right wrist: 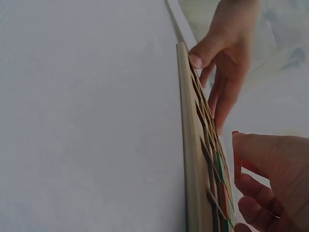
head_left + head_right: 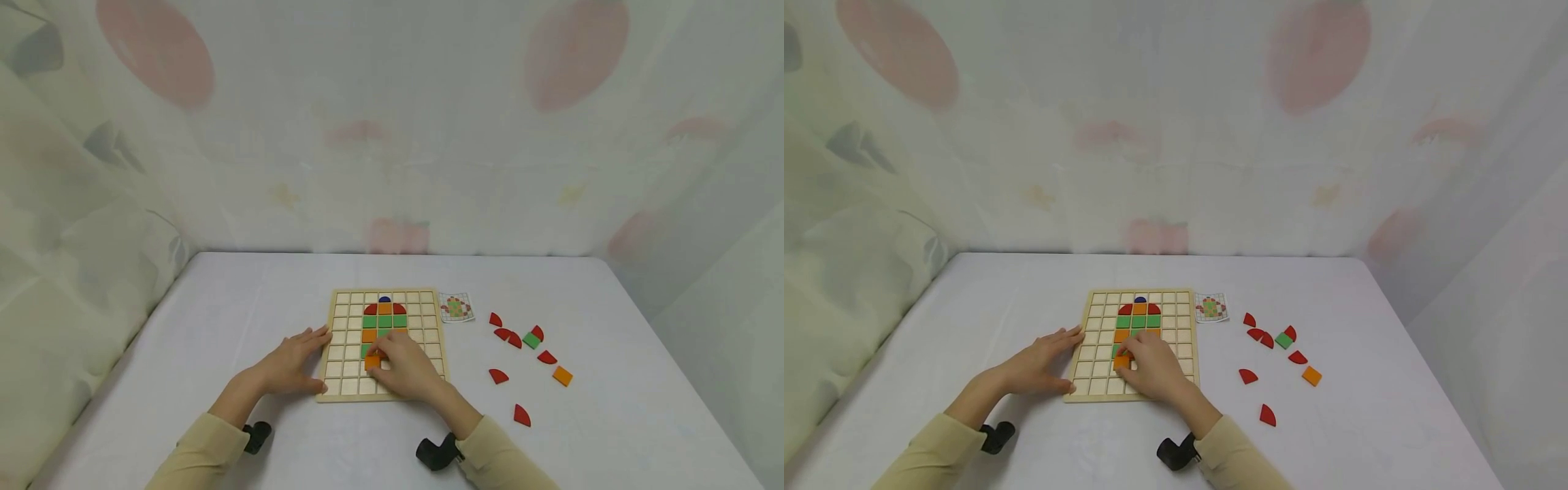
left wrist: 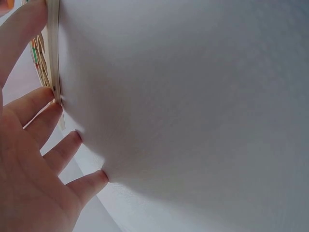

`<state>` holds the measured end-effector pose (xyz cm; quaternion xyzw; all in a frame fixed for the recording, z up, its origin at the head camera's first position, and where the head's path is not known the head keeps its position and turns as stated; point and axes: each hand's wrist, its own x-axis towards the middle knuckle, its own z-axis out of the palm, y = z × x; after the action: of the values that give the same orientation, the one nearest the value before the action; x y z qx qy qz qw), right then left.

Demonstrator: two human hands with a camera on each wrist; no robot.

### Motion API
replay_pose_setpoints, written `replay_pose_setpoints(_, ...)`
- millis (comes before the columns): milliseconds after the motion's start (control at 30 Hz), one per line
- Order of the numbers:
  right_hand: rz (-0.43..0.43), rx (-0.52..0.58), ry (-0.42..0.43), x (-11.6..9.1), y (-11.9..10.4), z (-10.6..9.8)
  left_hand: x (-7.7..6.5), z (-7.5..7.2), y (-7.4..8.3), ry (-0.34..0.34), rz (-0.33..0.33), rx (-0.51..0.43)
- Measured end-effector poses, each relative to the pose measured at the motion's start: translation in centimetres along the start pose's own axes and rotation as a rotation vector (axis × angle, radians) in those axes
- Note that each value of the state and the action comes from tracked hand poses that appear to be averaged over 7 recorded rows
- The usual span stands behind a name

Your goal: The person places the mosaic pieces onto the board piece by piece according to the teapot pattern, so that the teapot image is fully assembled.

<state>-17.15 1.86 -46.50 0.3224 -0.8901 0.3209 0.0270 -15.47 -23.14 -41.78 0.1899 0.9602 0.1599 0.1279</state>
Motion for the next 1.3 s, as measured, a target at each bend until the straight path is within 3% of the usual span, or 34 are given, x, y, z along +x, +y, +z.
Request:
replay_pose_setpoints(500, -0.036, -0.185, 0.03, 0.1, -0.9, 1.1, 0.1, -0.1, -0.1, -0.005, -0.01, 0.0)
replay_pose_setpoints(1133, -0.042, -0.188, 0.046, 0.0, -1.0, 0.9, 0.1, 0.1, -0.2, -0.003, -0.008, 0.002)
replay_pose_setpoints(1300, -0.031, -0.136, 0.069, -0.3, -0.3, -0.3, 0.2, 0.2, -0.3, -0.002, -0.006, 0.008)
